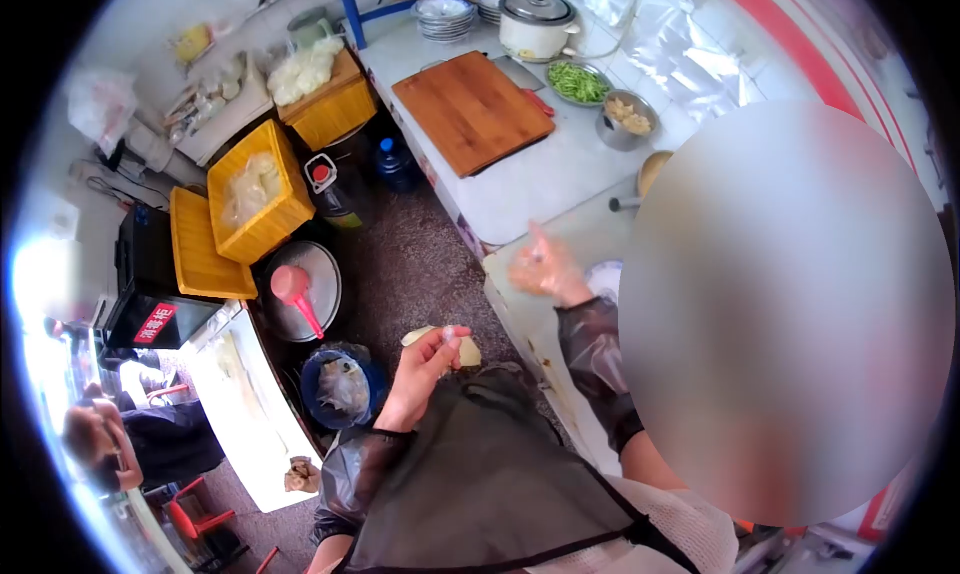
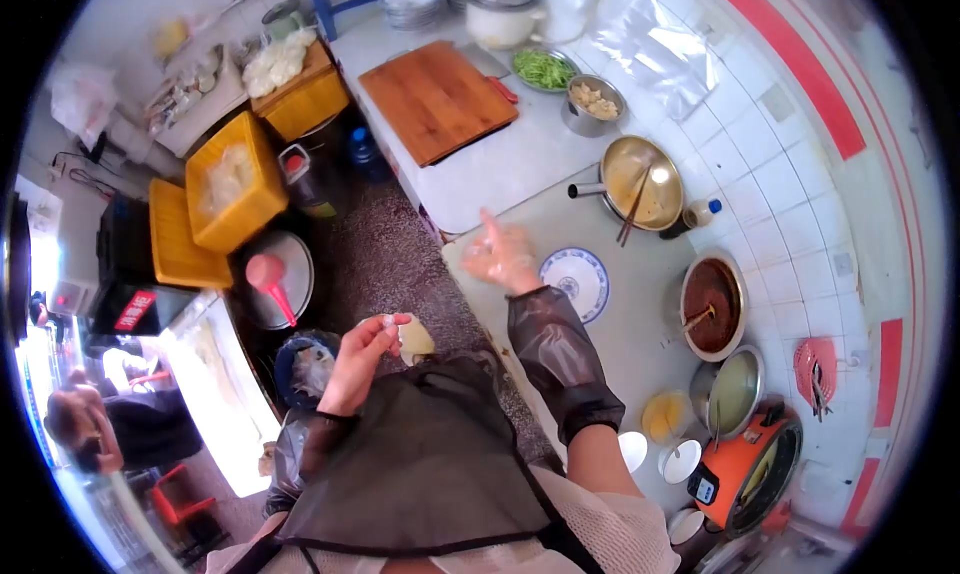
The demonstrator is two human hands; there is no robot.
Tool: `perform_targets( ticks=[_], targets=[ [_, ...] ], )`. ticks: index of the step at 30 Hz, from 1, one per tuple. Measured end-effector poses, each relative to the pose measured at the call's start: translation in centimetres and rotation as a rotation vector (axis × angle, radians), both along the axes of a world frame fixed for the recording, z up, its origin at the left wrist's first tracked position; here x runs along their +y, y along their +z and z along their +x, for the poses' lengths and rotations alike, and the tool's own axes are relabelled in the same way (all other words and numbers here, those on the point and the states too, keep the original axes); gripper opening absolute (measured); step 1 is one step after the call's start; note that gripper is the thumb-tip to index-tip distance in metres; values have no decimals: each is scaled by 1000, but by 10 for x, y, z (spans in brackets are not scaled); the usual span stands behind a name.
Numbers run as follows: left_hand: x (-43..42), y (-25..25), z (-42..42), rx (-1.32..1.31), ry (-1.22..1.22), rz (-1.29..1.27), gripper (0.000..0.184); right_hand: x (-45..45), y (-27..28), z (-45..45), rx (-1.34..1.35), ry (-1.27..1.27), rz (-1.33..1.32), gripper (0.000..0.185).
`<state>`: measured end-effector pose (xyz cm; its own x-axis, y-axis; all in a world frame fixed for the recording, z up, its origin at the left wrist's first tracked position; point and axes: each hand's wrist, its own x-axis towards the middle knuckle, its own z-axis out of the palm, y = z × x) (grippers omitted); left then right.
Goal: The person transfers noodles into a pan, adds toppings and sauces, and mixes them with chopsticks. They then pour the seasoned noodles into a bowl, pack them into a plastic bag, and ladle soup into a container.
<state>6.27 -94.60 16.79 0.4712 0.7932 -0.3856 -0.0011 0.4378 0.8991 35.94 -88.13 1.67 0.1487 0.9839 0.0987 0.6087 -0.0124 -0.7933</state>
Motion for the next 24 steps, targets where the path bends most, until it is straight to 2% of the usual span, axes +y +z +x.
perform_targets(
  ticks=[1, 3, 4, 5, 7, 9, 10, 12, 14, 15, 16, 18, 19, 20, 22, 23, 24],
  targets=[
    [6, -1, -2, -21, 31, -24, 27, 4, -13, -6, -270, 46, -3, 51],
    [17, -5, -6, -54, 102, -55, 27, 6, -29, 8, 190, 165, -52, 50],
    [21, -7, -10, -83, 138, -74, 27, 4, -20, 14, 404, 191, -120, 48],
    [24, -8, -16, -109, 197, -82, 26, 2, 34, 10, 584, 200, -260, 46],
    [20, -3, -19, -113, 310, -118, 26, 9, 101, -17, 528, 204, -386, 45],
    [13, 3, -15, -135, 406, -108, 27, 10, 109, -41, 189, 409, -201, 46],
    [6, 4, -13, -143, 438, -92, 28, 6, 145, -66, 87, 473, -204, 46],
    [-9, -14, -9, -244, 495, -76, 33, 5, 150, -104, 168, 632, -295, 45],
    [-23, -8, -15, -202, 540, -54, 38, -6, 175, -159, 182, 779, -296, 43],
    [-35, -12, -16, -173, 619, -143, 40, -17, 182, -181, 187, 806, -281, 41],
    [-48, -14, -22, -174, 695, -121, 40, -25, 180, -197, 181, 884, -274, 41],
    [-75, -21, -22, -277, 864, -79, 40, -47, 171, -214, 68, 1147, -31, 43],
    [-87, -29, -25, -270, 954, -90, 38, -59, 198, -230, -9, 1216, -308, 49],
    [-103, -27, -31, -261, 1018, -65, 38, -72, 198, -240, -8, 1283, -291, 49],
    [-143, -21, -50, -398, 1229, 34, 34, -104, 191, -260, -239, 1615, 299, 58],
    [-164, -35, -58, -327, 1258, 172, 31, -112, 185, -271, -270, 1786, 402, 62],
    [-184, -38, -66, -375, 1305, 201, 29, -125, 197, -290, -245, 1933, 457, 64]
  ],
)
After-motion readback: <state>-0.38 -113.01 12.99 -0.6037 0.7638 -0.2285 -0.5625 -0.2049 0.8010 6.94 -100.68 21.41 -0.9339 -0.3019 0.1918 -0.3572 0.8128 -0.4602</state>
